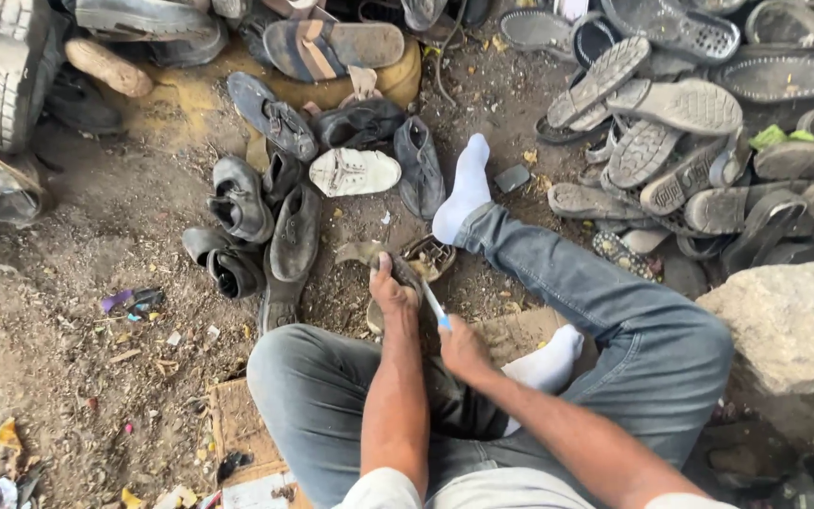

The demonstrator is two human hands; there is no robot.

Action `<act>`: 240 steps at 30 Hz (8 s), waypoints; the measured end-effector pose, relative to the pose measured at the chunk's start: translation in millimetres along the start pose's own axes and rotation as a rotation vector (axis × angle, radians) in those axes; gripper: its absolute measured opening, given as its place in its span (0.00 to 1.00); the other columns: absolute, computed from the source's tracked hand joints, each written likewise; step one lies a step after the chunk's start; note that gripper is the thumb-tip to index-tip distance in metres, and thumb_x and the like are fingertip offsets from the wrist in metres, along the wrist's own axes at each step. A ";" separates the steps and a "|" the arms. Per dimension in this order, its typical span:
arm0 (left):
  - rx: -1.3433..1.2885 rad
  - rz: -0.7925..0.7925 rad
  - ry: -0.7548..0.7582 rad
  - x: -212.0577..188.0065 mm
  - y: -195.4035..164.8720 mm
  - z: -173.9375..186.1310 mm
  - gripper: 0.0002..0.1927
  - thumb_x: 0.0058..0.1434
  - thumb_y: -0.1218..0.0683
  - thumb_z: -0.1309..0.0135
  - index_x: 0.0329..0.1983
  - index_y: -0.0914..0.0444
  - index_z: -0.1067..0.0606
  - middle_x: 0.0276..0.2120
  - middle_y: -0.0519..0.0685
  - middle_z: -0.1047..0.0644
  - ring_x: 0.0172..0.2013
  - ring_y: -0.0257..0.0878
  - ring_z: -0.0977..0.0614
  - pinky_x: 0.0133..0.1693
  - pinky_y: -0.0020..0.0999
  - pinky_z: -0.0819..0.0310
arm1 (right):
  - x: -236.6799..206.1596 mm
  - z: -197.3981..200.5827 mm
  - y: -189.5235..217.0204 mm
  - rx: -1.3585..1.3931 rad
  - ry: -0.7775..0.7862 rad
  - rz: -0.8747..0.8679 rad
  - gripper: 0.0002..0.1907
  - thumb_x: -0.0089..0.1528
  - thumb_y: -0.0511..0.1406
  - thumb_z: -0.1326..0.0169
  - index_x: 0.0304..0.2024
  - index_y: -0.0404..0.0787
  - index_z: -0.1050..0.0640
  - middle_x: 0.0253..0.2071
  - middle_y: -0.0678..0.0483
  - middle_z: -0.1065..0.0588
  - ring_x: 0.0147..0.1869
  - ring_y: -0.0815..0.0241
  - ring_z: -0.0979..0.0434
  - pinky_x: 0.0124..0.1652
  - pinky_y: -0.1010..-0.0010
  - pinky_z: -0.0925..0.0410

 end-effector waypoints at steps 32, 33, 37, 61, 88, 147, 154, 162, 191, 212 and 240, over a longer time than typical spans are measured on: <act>2.216 0.016 0.351 -30.0 -42.3 16.4 0.18 0.58 0.51 0.49 0.38 0.70 0.18 0.37 0.67 0.19 0.43 0.61 0.17 0.49 0.51 0.24 | 85.6 53.8 56.2 -0.055 -0.088 0.132 0.21 0.59 0.47 0.40 0.48 0.42 0.25 0.35 0.39 0.20 0.40 0.33 0.21 0.38 0.45 0.29; 2.159 0.030 0.304 -30.4 -44.9 16.0 0.18 0.57 0.51 0.49 0.40 0.70 0.19 0.37 0.68 0.20 0.43 0.62 0.18 0.49 0.51 0.25 | 90.8 49.3 61.3 -0.098 -0.079 0.147 0.23 0.58 0.47 0.38 0.48 0.40 0.26 0.36 0.37 0.21 0.41 0.32 0.21 0.39 0.44 0.30; 2.011 0.093 0.210 -37.7 -55.0 6.9 0.19 0.52 0.55 0.51 0.44 0.69 0.21 0.35 0.69 0.20 0.42 0.64 0.17 0.47 0.52 0.25 | 95.9 40.2 71.5 -0.079 -0.044 0.042 0.14 0.61 0.43 0.41 0.43 0.40 0.22 0.36 0.41 0.20 0.41 0.38 0.18 0.40 0.50 0.27; 2.012 -0.311 0.312 -43.5 -6.8 -25.4 0.13 0.67 0.55 0.52 0.44 0.69 0.22 0.37 0.65 0.19 0.38 0.61 0.18 0.42 0.53 0.23 | -1.1 52.9 102.6 0.541 -0.040 0.493 0.13 0.61 0.34 0.48 0.48 0.38 0.21 0.40 0.47 0.23 0.42 0.55 0.24 0.42 0.64 0.30; 0.658 -0.092 0.360 -61.3 -7.7 -2.4 0.12 0.75 0.54 0.50 0.34 0.61 0.30 0.25 0.38 0.30 0.25 0.25 0.33 0.28 0.24 0.40 | -2.6 49.8 31.6 0.015 0.001 -0.039 0.17 0.68 0.43 0.57 0.42 0.38 0.25 0.37 0.31 0.22 0.44 0.26 0.23 0.42 0.39 0.30; -0.128 0.547 0.187 -75.1 20.8 3.6 0.23 0.74 0.44 0.57 0.54 0.66 0.24 0.40 0.52 0.20 0.38 0.46 0.18 0.43 0.43 0.23 | -67.4 0.0 -18.5 0.391 -0.037 -0.230 0.11 0.68 0.37 0.55 0.39 0.34 0.29 0.21 0.40 0.24 0.16 0.49 0.24 0.21 0.56 0.30; -0.011 0.453 -0.088 -77.9 21.4 -2.5 0.25 0.72 0.46 0.63 0.58 0.69 0.28 0.49 0.53 0.21 0.49 0.44 0.19 0.52 0.37 0.24 | -67.1 1.6 -6.6 0.361 0.101 -0.310 0.11 0.66 0.37 0.55 0.44 0.34 0.32 0.23 0.34 0.24 0.19 0.40 0.22 0.24 0.55 0.28; -0.029 0.407 -0.056 -72.6 12.0 -2.2 0.25 0.74 0.47 0.64 0.60 0.71 0.31 0.47 0.55 0.21 0.41 0.41 0.18 0.42 0.30 0.21 | -85.2 6.5 16.4 0.360 0.030 -0.127 0.09 0.66 0.35 0.56 0.43 0.34 0.32 0.22 0.39 0.26 0.17 0.49 0.26 0.19 0.57 0.32; 2.070 -0.182 0.394 -6.5 -39.3 -41.5 0.19 0.64 0.45 0.44 0.40 0.67 0.20 0.38 0.64 0.19 0.42 0.61 0.17 0.46 0.51 0.24 | 76.6 60.5 41.5 0.115 0.077 0.270 0.22 0.67 0.39 0.55 0.64 0.44 0.27 0.51 0.39 0.22 0.55 0.35 0.22 0.53 0.52 0.30; 2.245 -0.281 0.354 -22.0 -81.6 -32.1 0.08 0.61 0.56 0.53 0.36 0.61 0.23 0.37 0.61 0.18 0.42 0.60 0.17 0.46 0.53 0.25 | 25.9 55.0 92.6 -0.177 0.286 0.306 0.19 0.66 0.39 0.58 0.57 0.45 0.26 0.41 0.39 0.19 0.45 0.35 0.18 0.44 0.45 0.28; 2.410 0.136 1.028 -101.6 -58.8 -14.4 0.14 0.59 0.49 0.50 0.39 0.59 0.17 0.37 0.61 0.17 0.42 0.57 0.16 0.47 0.51 0.22 | -7.4 99.5 48.3 -0.619 0.517 0.411 0.24 0.63 0.36 0.58 0.62 0.56 0.27 0.35 0.42 0.20 0.39 0.40 0.18 0.38 0.47 0.28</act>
Point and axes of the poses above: each hand's wrist, its own x-axis towards the middle knuckle, its own z-axis out of the back of the hand, y = z × x, the point moved 2 cm from there along x, towards the middle knuckle
